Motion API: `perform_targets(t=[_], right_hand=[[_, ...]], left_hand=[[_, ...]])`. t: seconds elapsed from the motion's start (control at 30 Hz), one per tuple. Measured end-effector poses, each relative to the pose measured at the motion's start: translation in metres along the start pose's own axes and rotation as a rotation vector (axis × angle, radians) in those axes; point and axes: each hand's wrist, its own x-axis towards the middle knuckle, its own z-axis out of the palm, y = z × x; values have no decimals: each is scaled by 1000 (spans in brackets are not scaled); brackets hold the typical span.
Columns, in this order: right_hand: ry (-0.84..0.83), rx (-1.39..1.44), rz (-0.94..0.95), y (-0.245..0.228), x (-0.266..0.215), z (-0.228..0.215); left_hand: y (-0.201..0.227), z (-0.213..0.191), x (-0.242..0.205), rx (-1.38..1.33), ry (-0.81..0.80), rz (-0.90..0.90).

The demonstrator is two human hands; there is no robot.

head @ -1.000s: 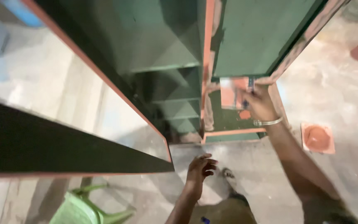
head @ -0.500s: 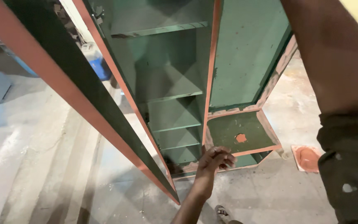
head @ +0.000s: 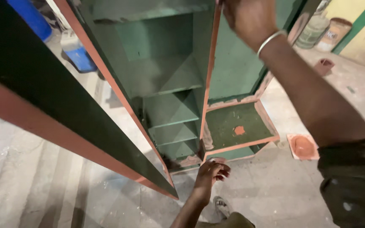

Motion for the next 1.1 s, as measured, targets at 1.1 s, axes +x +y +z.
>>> perform_targets(t=[1.1], right_hand=[[-528, 808, 450, -350, -498, 317]], left_hand=[[-125, -71, -13, -103, 572, -527]])
